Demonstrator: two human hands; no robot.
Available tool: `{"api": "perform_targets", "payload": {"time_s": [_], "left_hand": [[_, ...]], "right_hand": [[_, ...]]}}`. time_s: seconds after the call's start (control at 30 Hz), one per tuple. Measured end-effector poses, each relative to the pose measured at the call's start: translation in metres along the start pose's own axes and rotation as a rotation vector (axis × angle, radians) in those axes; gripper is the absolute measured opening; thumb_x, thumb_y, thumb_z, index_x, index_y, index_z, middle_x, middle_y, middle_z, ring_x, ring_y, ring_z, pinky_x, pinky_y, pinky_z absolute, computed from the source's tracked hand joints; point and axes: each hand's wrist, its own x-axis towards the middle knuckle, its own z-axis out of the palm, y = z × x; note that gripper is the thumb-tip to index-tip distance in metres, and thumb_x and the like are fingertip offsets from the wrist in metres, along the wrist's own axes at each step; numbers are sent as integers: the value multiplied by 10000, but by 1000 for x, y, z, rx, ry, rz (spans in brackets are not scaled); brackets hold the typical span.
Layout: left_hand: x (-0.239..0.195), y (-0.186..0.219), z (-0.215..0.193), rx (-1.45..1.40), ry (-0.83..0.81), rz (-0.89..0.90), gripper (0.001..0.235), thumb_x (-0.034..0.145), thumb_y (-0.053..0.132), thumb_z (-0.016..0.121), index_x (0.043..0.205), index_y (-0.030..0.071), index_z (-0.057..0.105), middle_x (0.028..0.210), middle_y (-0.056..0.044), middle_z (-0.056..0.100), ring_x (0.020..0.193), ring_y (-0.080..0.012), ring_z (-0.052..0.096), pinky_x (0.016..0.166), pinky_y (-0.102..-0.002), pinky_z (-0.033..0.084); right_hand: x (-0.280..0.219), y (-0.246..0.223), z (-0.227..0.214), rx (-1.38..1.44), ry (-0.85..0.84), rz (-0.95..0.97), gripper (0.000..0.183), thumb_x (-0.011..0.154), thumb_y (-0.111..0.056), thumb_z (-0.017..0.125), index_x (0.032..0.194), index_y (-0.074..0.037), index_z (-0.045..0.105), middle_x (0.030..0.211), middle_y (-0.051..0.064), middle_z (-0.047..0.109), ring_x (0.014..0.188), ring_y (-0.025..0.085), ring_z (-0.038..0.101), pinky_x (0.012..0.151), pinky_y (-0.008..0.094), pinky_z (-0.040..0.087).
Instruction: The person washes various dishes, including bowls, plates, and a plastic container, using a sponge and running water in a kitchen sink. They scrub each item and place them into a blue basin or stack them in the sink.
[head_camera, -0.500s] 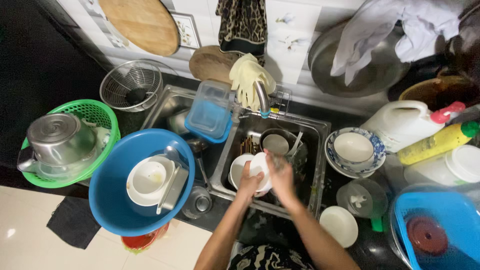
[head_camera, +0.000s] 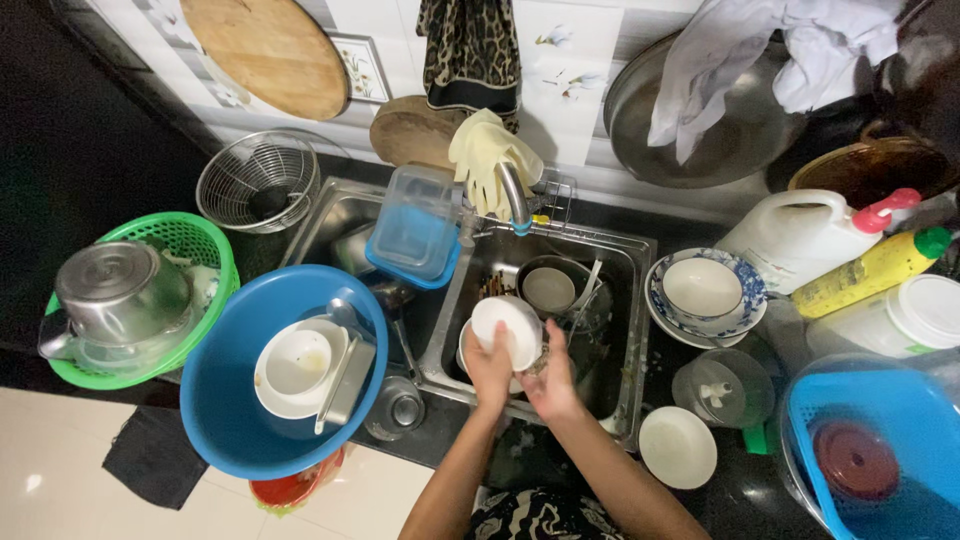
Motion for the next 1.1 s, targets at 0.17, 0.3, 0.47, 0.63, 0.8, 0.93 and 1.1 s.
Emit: {"api": "perform_targets", "payload": {"time_s": [0.17, 0.3, 0.47, 0.63, 0.8, 0.93, 1.1], "left_hand": [[11, 50, -15, 638, -106, 73, 308, 916, 75, 643, 1223, 52, 640, 835, -293, 691, 801, -474, 681, 673, -510, 522], [11, 65, -15, 698, -245, -32, 349, 908, 36, 657, 1252, 97, 663, 863, -289, 704, 839, -468, 688, 696, -503, 514], [24, 83, -24, 199, -528, -129, 630, 756, -137, 464, 1317, 88, 642, 1219, -191, 691, 1149, -325, 659, 1004, -388, 478], [10, 88, -14, 321, -343, 23, 662, 700, -157, 478, 1274, 98, 689, 1249, -204, 680, 1194, -347, 622, 1067, -387, 463], [17, 79, -12, 611, -557, 133, 411, 793, 68, 698, 1200, 53, 649, 1182, -246, 683, 1175, -431, 596, 1014, -463, 469], [17, 80, -3, 843, -492, 71, 416, 847, 130, 664, 1263, 104, 649, 1140, -255, 654, 1159, -447, 608, 1014, -497, 498], [15, 98, -2, 523, -137, 110, 434, 841, 137, 657, 1273, 99, 643, 1156, -256, 617, 1117, -464, 594, 944, -528, 500]], "right_hand": [[-21, -36, 25, -532, -206, -378, 586, 944, -463, 606, 1393, -85, 603, 1347, 88, 663, 1121, 189, 657, 917, 356, 564], [-30, -62, 40, -1323, -479, -743, 631, 879, -278, 720, 1458, -90, 556, 1428, 126, 550, 1039, 222, 686, 883, 342, 610], [-21, -78, 42, -1611, -346, -627, 636, 915, -251, 736, 1473, -57, 501, 1033, 141, 709, 824, 198, 707, 748, 322, 607], [0, -74, 25, -1427, -386, -722, 292, 923, -233, 782, 1040, 25, 711, 820, 132, 762, 729, 211, 720, 645, 377, 581], [6, -65, 7, -1936, -478, -1045, 285, 816, -64, 721, 1098, -28, 699, 958, 176, 746, 744, 266, 752, 593, 374, 611], [19, -59, -2, -1767, -519, -1234, 463, 684, 9, 782, 1141, 2, 704, 961, 217, 732, 671, 309, 721, 583, 422, 590], [25, -20, -3, -789, -262, -342, 285, 974, -159, 703, 1162, 55, 682, 897, 123, 702, 612, 195, 632, 509, 392, 504]]}}
